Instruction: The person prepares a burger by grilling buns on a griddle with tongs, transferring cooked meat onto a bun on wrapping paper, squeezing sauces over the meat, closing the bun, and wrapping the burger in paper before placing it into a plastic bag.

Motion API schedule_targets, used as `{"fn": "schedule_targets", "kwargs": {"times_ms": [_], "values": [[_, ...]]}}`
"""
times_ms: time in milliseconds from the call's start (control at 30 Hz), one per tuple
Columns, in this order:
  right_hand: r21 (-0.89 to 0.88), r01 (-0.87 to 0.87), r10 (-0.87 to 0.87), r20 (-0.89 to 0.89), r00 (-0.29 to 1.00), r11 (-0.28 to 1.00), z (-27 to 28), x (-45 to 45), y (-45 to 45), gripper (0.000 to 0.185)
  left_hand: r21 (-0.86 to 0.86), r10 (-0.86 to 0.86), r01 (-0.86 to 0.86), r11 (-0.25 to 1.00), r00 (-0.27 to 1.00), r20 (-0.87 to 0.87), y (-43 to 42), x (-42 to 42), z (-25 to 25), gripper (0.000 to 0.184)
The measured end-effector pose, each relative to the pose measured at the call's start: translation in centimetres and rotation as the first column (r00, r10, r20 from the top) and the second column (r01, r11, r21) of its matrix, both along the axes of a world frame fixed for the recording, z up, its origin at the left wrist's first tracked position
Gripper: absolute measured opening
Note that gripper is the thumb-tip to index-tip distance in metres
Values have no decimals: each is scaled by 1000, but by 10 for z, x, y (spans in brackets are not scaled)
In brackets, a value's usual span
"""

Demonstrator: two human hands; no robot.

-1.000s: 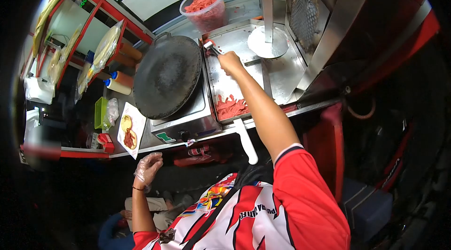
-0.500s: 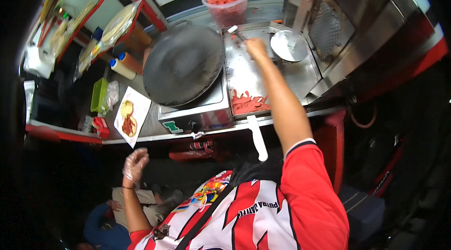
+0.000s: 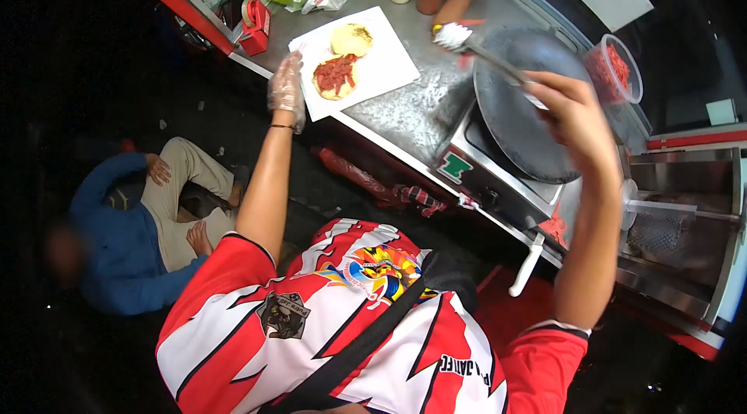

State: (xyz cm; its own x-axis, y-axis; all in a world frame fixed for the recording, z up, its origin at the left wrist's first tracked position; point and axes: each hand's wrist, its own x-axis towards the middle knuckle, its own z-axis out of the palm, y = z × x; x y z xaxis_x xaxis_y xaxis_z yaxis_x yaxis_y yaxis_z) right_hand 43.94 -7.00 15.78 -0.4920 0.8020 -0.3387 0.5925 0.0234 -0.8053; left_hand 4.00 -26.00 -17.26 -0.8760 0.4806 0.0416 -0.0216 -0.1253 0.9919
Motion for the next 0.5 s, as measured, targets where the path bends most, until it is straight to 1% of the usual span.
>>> {"fn": "schedule_targets", "kwargs": {"times_ms": [67, 100, 133, 200, 233, 300, 333, 400, 467, 500], "values": [[-93, -157, 161, 44, 986, 983, -36, -62, -6, 32, 10, -21, 21, 1000, 1000, -14, 11, -3, -22, 44], [-133, -192, 199, 37, 979, 972, -53, -91, -11, 33, -75, 36, -41, 996, 997, -64, 15, 9, -8, 38], [-172, -228, 236, 23, 972, 958, -72, -116, -17, 33, -130, 31, -41, 991, 997, -74, 16, 15, 3, 38], [-150, -326, 335, 39, 942, 934, -112, -158, -23, 33, 32, 68, -66, 997, 997, -37, 25, 22, -7, 39], [-180, -344, 359, 55, 932, 922, -125, -173, -24, 32, 94, 98, -106, 990, 991, 88, 28, 28, -5, 40], [-223, -380, 408, 95, 908, 898, -143, -188, -25, 32, 43, 57, -64, 997, 989, 135, 25, 31, -4, 41], [-185, -425, 451, 131, 883, 886, -152, -191, -22, 33, 16, 39, -42, 999, 986, 161, 24, 33, -1, 42], [-17, -542, 536, 174, 826, 840, -157, -195, -20, 35, -16, 48, -47, 999, 997, 66, 21, 35, 1, 39], [87, -609, 576, 240, 781, 789, -151, -197, -18, 36, -31, 57, -57, 998, 998, -14, 19, 38, -2, 37], [139, -638, 590, 275, 759, 757, -145, -197, -18, 37, -117, 61, -59, 991, 998, 8, 16, 42, 14, 30]]}}
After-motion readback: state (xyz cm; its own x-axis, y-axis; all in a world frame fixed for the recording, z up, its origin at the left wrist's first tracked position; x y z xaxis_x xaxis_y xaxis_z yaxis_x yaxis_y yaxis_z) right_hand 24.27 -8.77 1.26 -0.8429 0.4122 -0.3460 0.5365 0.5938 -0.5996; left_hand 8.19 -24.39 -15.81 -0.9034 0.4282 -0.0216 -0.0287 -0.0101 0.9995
